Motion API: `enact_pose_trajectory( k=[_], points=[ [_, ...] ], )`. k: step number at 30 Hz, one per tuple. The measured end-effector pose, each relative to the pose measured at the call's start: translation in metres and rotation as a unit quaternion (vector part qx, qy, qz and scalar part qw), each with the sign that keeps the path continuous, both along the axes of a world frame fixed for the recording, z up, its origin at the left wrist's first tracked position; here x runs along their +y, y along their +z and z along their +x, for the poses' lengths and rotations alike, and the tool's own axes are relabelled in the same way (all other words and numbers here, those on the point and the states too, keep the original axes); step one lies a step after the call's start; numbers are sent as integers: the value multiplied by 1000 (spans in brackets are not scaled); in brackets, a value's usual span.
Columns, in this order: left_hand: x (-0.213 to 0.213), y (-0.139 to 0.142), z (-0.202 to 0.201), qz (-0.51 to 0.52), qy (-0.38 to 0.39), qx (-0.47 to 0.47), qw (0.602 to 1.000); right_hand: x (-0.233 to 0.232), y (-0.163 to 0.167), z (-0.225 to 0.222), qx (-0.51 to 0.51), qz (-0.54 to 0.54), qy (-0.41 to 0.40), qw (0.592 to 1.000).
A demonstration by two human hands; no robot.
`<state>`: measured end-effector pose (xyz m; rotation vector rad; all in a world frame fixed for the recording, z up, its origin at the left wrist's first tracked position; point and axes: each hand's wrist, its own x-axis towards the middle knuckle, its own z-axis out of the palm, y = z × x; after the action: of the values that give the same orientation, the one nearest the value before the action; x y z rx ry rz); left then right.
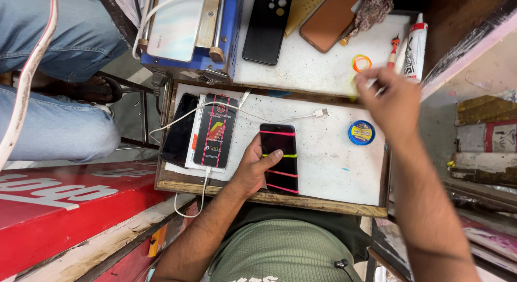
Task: The person cleans a phone screen using a roll of adhesive tape, pressing and peeling tape from the display. They then pick up a blue phone, fit its back cover, and wrap multiple rubber bands around the phone one at a time, stretching each band around the device before setting it on the bench.
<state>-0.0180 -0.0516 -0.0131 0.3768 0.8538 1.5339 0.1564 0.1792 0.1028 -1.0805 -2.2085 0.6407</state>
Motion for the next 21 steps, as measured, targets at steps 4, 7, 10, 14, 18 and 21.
enact_pose_trajectory(
  k=[4, 7, 10, 14, 18, 21],
  points=[
    [-2, 4, 10, 43, -28, -55, 997, -85, -31, 4, 52, -161, 77, 983],
    [0, 6, 19, 45, -53, -88, 994, -117, -43, 13, 72, -212, 38, 974],
    [2, 9, 22, 39, -69, -110, 991, -123, -44, 23, 144, -211, 39, 966],
    [2, 17, 17, 71, -115, -181, 974, -124, -42, 31, 134, -203, 54, 968],
    [-9, 32, 10, 153, -187, -205, 949, -124, -49, 33, 103, -196, 55, 974],
    [-11, 38, 10, 98, -148, -102, 979, -124, -54, 37, 204, -302, 91, 927]
  ],
)
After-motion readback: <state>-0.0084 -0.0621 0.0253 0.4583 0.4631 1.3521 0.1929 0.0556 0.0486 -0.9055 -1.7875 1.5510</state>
